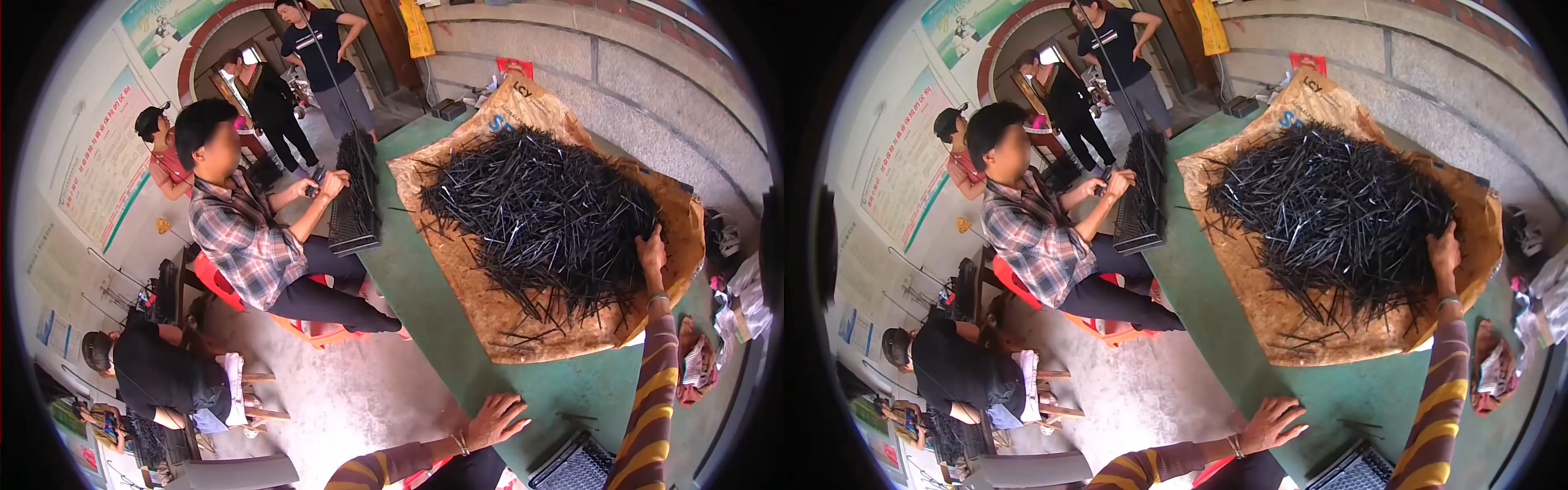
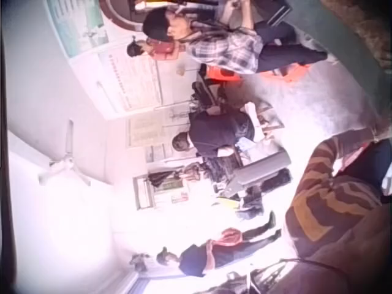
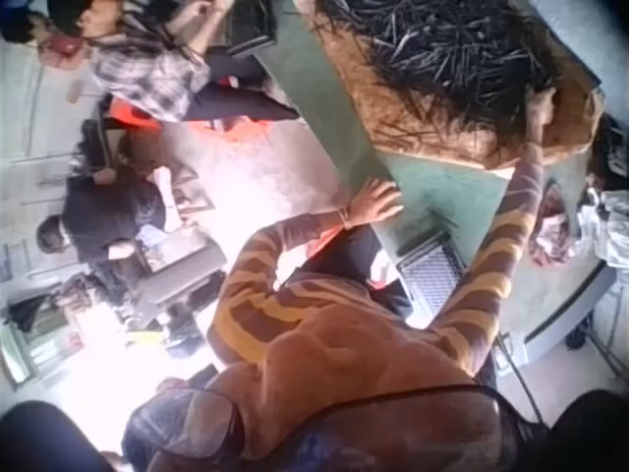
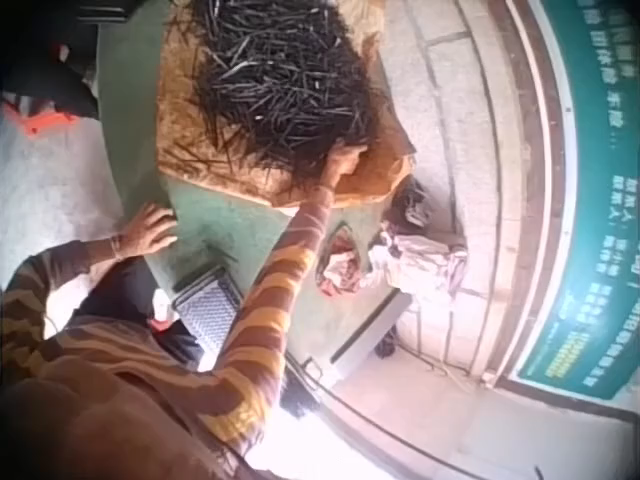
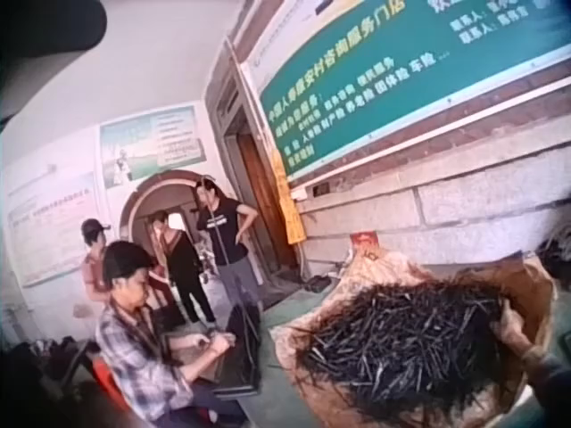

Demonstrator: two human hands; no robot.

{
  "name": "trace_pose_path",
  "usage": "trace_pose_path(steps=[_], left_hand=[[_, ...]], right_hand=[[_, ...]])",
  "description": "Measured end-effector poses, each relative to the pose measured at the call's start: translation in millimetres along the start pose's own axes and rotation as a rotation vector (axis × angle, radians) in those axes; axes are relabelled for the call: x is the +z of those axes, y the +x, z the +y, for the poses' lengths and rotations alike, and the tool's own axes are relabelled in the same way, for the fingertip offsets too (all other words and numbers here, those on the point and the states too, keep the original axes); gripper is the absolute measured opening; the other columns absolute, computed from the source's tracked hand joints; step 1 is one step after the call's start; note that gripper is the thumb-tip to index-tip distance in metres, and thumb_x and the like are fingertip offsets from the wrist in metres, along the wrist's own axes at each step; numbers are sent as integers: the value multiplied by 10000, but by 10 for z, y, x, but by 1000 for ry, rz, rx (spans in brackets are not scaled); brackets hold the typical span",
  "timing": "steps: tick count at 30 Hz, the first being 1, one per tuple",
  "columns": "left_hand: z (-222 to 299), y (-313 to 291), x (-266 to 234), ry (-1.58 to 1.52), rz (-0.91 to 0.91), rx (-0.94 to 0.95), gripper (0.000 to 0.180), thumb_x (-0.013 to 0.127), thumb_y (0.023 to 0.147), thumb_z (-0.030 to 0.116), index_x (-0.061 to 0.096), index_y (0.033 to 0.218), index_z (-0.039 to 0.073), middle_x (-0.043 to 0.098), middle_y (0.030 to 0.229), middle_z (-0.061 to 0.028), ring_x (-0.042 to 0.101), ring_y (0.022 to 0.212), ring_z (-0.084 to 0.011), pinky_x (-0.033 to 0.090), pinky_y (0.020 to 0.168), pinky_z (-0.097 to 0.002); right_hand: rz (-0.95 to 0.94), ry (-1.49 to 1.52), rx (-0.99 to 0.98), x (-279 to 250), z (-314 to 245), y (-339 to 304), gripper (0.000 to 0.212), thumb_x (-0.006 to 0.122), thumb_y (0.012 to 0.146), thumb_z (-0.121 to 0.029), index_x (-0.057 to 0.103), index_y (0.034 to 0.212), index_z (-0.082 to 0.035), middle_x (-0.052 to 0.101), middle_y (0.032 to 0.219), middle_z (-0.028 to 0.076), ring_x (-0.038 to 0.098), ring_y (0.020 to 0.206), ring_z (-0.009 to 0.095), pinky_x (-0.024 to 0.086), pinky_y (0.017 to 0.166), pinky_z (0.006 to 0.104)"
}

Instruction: Manually inserting bundles of black plastic bristles into the pre-drilled holes of a broom head base.

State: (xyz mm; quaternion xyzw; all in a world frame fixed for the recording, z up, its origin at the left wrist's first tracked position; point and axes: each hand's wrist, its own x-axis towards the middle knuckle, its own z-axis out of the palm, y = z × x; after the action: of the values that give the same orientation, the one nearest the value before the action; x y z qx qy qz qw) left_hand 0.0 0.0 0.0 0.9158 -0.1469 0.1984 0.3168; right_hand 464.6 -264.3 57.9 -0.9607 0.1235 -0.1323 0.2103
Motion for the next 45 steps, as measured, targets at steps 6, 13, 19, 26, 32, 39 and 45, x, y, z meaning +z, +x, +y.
trace_pose_path(steps=[6, 13, 19, 26, 32, 39, 45], left_hand=[[22, -33, -43, 22, -19, -6, 390, 701, 849, 305, 591, 1122, 50, 547, 1122, -108, 546, 1009, -267, 432, 839, -379], [-5, -50, 34, 88, 42, 49, 385, 636, 890, 351, 582, 1101, 33, 539, 1108, -116, 524, 1004, -267, 419, 865, -384], [-17, -76, 80, 125, 98, 55, 364, 640, 889, 338, 589, 1103, 48, 546, 1108, -113, 528, 1018, -260, 419, 854, -379], [-33, -48, 81, 120, 152, 82, 366, 612, 902, 367, 588, 1041, 29, 533, 1084, -118, 513, 996, -276, 415, 868, -391], [-33, -46, 78, 128, 151, 86, 352, 609, 904, 368, 587, 1033, 40, 529, 1070, -117, 509, 998, -279, 413, 859, -394], [9, -105, 112, 108, 118, 54, 339, 632, 895, 338, 591, 1059, 45, 529, 1090, -113, 516, 1018, -287, 418, 869, -406], [25, -44, 62, 8, 148, 55, 283, 628, 881, 308, 572, 939, 38, 521, 984, -126, 512, 899, -319, 430, 779, -429]], right_hand=[[24, 34, -38, -113, 16, -264, 763, 680, 808, -370, 314, 1438, -143, 642, 1104, 268, 624, 1026, 439, 497, 876, 528], [33, 127, -40, -441, 272, -372, 727, 655, 788, -385, 375, 1408, -128, 638, 1143, 251, 604, 1074, 429, 476, 925, 508], [35, 238, -124, -463, 329, -689, 714, 637, 774, -372, 411, 1392, -98, 634, 1146, 260, 605, 1071, 430, 471, 931, 491], [64, 322, -205, -570, 145, -1296, 592, 639, 760, -235, 503, 1300, -33, 674, 1043, 229, 655, 1007, 363, 499, 883, 419], [7, 347, -211, -529, -7, -1636, 628, 640, 750, -214, 489, 1330, -27, 681, 1011, 205, 667, 938, 320, 507, 850, 392], [-89, 368, -238, -578, -114, -1980, 610, 649, 742, -169, 494, 1317, -37, 686, 994, 168, 664, 901, 278, 508, 832, 374], [-92, 383, -374, -588, -25, -2201, 639, 705, 738, -210, 482, 1317, -61, 674, 1032, 188, 660, 966, 297, 506, 861, 388]])
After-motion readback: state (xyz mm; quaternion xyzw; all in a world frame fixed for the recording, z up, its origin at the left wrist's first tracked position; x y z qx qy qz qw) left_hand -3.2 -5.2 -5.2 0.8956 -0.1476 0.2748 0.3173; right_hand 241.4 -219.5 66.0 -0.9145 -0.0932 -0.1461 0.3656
